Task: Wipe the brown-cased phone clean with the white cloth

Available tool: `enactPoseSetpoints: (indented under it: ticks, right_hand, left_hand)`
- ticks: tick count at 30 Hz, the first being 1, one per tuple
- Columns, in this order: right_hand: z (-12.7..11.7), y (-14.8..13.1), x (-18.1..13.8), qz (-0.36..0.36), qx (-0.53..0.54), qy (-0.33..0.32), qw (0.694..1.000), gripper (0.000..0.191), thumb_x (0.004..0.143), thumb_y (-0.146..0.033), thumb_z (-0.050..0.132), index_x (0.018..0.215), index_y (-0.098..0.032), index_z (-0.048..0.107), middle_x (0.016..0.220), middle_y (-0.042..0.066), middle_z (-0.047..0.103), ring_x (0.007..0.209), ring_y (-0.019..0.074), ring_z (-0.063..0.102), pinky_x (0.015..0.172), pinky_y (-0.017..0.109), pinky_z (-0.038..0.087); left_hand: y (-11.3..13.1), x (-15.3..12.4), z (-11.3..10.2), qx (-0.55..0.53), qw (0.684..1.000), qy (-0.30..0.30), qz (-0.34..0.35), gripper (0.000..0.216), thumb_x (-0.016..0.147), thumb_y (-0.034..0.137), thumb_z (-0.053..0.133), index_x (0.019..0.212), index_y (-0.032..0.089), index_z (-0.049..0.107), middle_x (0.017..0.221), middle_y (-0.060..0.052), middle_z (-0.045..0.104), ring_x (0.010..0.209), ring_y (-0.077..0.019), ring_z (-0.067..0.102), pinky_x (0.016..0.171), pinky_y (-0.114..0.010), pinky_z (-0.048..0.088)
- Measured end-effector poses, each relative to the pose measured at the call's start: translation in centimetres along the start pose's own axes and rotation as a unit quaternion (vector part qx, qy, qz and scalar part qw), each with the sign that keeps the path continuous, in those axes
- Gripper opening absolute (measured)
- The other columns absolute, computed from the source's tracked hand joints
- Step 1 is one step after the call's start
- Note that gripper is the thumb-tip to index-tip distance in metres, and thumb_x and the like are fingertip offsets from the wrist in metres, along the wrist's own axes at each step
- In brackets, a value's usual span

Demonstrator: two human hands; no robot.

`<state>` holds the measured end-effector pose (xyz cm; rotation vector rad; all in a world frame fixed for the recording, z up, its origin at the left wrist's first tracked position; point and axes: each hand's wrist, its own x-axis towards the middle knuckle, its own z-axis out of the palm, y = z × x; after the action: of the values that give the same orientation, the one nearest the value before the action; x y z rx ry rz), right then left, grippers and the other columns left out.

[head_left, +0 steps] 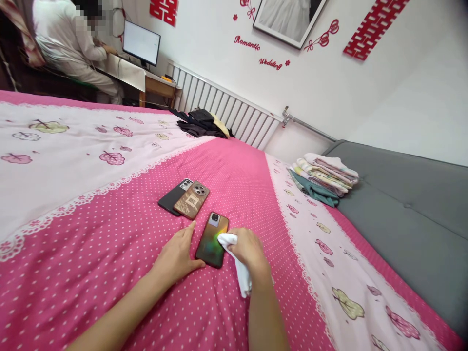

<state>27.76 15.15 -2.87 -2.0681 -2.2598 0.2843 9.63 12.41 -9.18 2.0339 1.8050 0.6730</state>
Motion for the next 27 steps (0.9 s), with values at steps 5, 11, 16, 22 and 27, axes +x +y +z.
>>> enactPoseSetpoints:
  ticks: [5,11,16,22,27]
  right_hand:
    - [-1.3,0.1,-1.5,-0.059,0.018,-0.069,0.996,0.024,0.065,-0.027,0.064,0.088,-0.031,0.071,0.084,-0.001,0.071,0.081,0.0175,0.063,0.061,0.023,0.036]
    - [-2.2,1.1,-2.0,-0.234,0.172,-0.172,0.941,0.033,0.064,-0.024,0.067,0.097,-0.03,0.068,0.087,-0.007,0.07,0.081,0.0131,0.062,0.068,0.019,0.04]
    - [-2.3,1.9,-1.0,-0.1,0.23,0.044,0.967,0.04,0.07,-0.028,0.065,0.109,-0.032,0.063,0.1,-0.004,0.068,0.09,0.0177,0.061,0.075,0.025,0.042]
    - [-0.4,2.9,1.4,0.039,0.163,0.145,0.975,0.036,0.076,-0.031,0.059,0.112,-0.033,0.06,0.104,0.001,0.066,0.093,0.0193,0.059,0.075,0.026,0.041]
    - [1.5,3.1,2.6,0.054,0.141,0.135,0.979,0.035,0.077,-0.032,0.058,0.112,-0.034,0.06,0.104,0.002,0.065,0.092,0.0188,0.059,0.074,0.026,0.04]
  left_hand:
    - [0.0,0.0,0.0,0.012,1.0,0.002,0.008,0.089,0.063,0.034,0.069,0.136,0.006,0.028,0.135,-0.02,0.043,0.123,-0.0307,0.041,0.102,-0.041,0.036]
    - [-0.8,-0.2,0.2,0.008,0.999,0.032,0.04,0.081,0.066,0.037,0.065,0.133,0.009,0.031,0.134,-0.018,0.045,0.123,-0.0316,0.043,0.101,-0.043,0.036]
    - [-2.0,-0.1,-3.5,0.055,0.994,0.058,0.077,0.082,0.069,0.053,0.059,0.135,0.012,0.032,0.137,-0.014,0.042,0.126,-0.028,0.039,0.104,-0.04,0.032]
    - [-6.9,0.4,-8.6,0.226,0.953,0.179,-0.093,0.071,0.078,0.049,0.048,0.132,0.005,0.037,0.136,-0.02,0.039,0.127,-0.032,0.034,0.104,-0.042,0.029]
    - [-9.9,0.8,-8.2,0.323,0.923,0.12,-0.172,0.07,0.086,0.054,0.028,0.13,0.0,0.039,0.134,-0.025,0.038,0.126,-0.0353,0.032,0.105,-0.045,0.023]
